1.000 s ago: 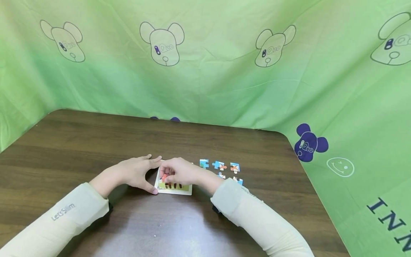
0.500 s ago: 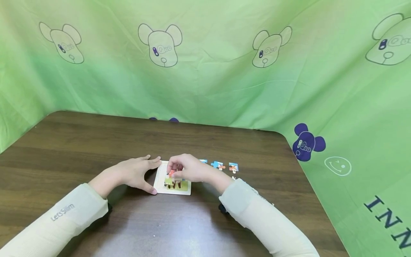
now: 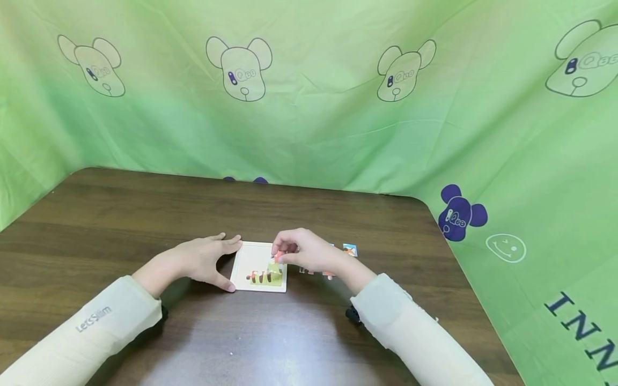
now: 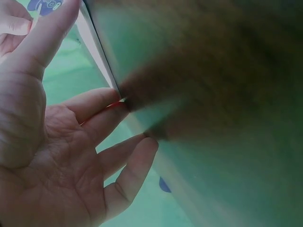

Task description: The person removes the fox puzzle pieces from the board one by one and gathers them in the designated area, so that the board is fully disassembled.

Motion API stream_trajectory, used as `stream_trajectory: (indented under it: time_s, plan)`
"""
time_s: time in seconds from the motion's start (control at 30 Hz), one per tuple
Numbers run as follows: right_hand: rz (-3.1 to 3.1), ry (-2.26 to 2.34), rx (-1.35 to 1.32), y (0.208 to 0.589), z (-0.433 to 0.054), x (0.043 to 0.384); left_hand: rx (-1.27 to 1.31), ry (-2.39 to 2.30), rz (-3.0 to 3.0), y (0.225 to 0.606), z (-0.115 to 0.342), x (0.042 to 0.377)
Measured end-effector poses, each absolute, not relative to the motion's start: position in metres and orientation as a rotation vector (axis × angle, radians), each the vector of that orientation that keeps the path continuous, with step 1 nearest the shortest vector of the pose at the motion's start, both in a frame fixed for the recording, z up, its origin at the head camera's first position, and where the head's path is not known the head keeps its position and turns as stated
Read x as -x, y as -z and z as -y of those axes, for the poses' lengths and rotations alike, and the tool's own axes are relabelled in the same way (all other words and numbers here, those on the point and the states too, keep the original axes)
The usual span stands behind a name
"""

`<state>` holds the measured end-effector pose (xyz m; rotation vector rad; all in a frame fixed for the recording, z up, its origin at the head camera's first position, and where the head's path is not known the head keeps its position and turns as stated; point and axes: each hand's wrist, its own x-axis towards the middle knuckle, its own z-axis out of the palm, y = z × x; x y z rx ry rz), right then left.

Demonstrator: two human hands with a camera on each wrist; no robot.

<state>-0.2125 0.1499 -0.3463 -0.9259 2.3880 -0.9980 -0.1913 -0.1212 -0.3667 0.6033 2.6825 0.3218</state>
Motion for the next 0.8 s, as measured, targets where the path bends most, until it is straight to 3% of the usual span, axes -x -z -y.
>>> stream_trajectory:
  time_s: [0.8]
  plan:
    - [-2.376,0.968,0.93,0.351,-0.202,0.201,-0.598,-0.318,-2.676,0.367,0.121,0.191]
